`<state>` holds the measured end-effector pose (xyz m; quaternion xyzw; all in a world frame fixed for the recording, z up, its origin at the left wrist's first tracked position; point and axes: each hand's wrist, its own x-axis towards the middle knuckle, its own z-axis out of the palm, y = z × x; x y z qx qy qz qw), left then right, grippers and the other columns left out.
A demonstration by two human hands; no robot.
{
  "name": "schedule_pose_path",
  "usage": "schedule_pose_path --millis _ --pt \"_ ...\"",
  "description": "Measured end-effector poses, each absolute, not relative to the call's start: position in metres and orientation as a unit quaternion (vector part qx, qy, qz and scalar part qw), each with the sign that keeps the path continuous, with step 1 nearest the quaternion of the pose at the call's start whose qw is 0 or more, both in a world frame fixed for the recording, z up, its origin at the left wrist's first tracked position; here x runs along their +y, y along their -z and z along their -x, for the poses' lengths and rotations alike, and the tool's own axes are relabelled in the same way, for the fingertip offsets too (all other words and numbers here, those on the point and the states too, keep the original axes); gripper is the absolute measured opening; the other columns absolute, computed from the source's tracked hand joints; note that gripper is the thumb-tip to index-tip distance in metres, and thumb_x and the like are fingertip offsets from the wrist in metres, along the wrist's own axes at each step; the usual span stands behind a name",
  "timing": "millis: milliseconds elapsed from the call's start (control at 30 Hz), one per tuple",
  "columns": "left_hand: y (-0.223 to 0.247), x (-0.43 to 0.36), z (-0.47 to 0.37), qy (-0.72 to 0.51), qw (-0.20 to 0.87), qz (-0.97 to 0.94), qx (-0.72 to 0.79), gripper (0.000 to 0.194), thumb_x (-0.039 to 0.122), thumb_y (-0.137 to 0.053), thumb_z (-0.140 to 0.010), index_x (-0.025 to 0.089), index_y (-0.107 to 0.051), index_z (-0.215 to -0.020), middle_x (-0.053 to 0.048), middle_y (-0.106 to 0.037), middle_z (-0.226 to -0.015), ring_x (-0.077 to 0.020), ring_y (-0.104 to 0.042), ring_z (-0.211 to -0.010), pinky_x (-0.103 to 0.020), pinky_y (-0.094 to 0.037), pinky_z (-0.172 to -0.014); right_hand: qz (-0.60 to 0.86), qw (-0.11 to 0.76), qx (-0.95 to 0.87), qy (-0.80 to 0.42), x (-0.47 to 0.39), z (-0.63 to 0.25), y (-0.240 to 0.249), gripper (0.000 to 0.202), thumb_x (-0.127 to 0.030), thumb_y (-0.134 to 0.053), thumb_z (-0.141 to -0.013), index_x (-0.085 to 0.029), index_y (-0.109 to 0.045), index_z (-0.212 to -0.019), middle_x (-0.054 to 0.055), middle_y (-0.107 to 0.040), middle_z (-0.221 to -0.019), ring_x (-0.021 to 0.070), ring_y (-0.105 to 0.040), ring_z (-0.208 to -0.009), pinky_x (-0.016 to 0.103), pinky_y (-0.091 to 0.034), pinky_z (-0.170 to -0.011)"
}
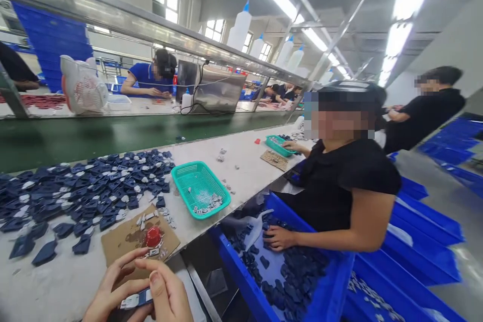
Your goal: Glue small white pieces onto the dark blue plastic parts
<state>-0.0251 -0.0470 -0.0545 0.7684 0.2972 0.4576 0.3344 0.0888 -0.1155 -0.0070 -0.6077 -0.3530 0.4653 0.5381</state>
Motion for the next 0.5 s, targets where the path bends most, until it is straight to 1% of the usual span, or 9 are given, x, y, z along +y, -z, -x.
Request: schedule_pose_path --millis 67,100,167,233,267,400,433,467,500 --pt "0.050 -0.050 0.025 -0.459 0.338 -0.763 0.303 0.017 0.036 -0.061 -0.084 0.030 -0.076 -0.088 -0.009 -0.059 -0.128 -0.0281 -0.062 -0.108 -0.038 -0.054 -0.089 0.621 0.524 -0.337 -0.475 -0.115 -0.090 0.001 0.063 -0.072 -0.044 -0.086 -0.023 -0.070 -0.116 0.011 -0.068 -0.112 0.0100 -0.057 -0.060 0.019 -0.044 -0.051" --pt "0.048 -0.052 0.026 -0.458 0.337 -0.762 0.310 0.017 0.035 -0.060 -0.085 0.030 -0.076 -0.088 -0.009 -0.058 -0.129 -0.0277 -0.062 -0.109 -0.037 -0.054 -0.089 0.623 0.522 -0.339 -0.474 -0.114 -0.090 -0.002 0.062 -0.071 -0.045 -0.085 -0.023 -0.071 -0.114 0.011 -0.068 -0.115 0.0126 -0.061 -0.069 0.020 -0.047 -0.057" --pt "0.046 -0.054 0.027 -0.457 0.326 -0.763 0.320 0.016 0.030 -0.060 -0.085 0.030 -0.075 -0.089 -0.008 -0.057 -0.130 -0.0273 -0.060 -0.111 -0.036 -0.055 -0.088 0.604 0.527 -0.376 -0.464 -0.112 -0.092 -0.007 0.058 -0.068 -0.047 -0.086 -0.023 -0.071 -0.113 0.010 -0.069 -0.117 0.0189 -0.065 -0.088 0.026 -0.052 -0.075" --pt "0.044 -0.055 0.029 -0.457 0.304 -0.771 0.324 0.015 0.027 -0.061 -0.084 0.030 -0.075 -0.090 -0.008 -0.056 -0.130 -0.0273 -0.059 -0.112 -0.035 -0.054 -0.087 0.585 0.526 -0.420 -0.453 -0.108 -0.094 -0.010 0.053 -0.065 -0.048 -0.088 -0.024 -0.071 -0.113 0.009 -0.071 -0.114 0.0227 -0.064 -0.100 0.033 -0.049 -0.092" --pt "0.043 -0.054 0.030 -0.457 0.288 -0.775 0.327 0.015 0.026 -0.062 -0.084 0.030 -0.075 -0.090 -0.008 -0.057 -0.130 -0.0276 -0.058 -0.113 -0.036 -0.053 -0.088 0.581 0.520 -0.434 -0.451 -0.106 -0.095 -0.011 0.053 -0.064 -0.045 -0.090 -0.024 -0.071 -0.113 0.009 -0.071 -0.115 0.0237 -0.065 -0.103 0.035 -0.047 -0.096" --pt "0.035 -0.050 0.030 -0.444 0.215 -0.799 0.345 0.019 0.018 -0.064 -0.078 0.032 -0.075 -0.087 -0.007 -0.061 -0.126 -0.0303 -0.054 -0.118 -0.043 -0.047 -0.096 0.598 0.486 -0.471 -0.429 -0.101 -0.100 -0.004 0.057 -0.064 -0.037 -0.093 -0.025 -0.070 -0.117 0.010 -0.069 -0.122 0.0262 -0.064 -0.109 0.034 -0.049 -0.094" --pt "0.033 -0.048 0.029 -0.439 0.209 -0.803 0.346 0.021 0.017 -0.065 -0.077 0.033 -0.075 -0.086 -0.006 -0.062 -0.125 -0.0303 -0.054 -0.118 -0.044 -0.046 -0.097 0.606 0.473 -0.478 -0.424 -0.100 -0.102 -0.002 0.057 -0.063 -0.036 -0.093 -0.025 -0.069 -0.119 0.011 -0.069 -0.121 0.0260 -0.065 -0.106 0.033 -0.051 -0.089" --pt "0.030 -0.045 0.027 -0.436 0.210 -0.805 0.344 0.021 0.018 -0.065 -0.077 0.034 -0.076 -0.086 -0.006 -0.062 -0.124 -0.0298 -0.054 -0.118 -0.043 -0.046 -0.097 0.612 0.458 -0.484 -0.426 -0.099 -0.107 0.000 0.058 -0.063 -0.034 -0.094 -0.024 -0.068 -0.122 0.012 -0.070 -0.117 0.0250 -0.068 -0.098 0.031 -0.053 -0.081" --pt "0.027 -0.042 0.026 -0.435 0.219 -0.804 0.342 0.019 0.020 -0.067 -0.077 0.034 -0.076 -0.086 -0.006 -0.063 -0.123 -0.0289 -0.056 -0.117 -0.041 -0.047 -0.097 0.611 0.443 -0.493 -0.433 -0.097 -0.113 0.001 0.060 -0.062 -0.031 -0.095 -0.022 -0.066 -0.125 0.013 -0.073 -0.109 0.0233 -0.069 -0.086 0.030 -0.054 -0.072"
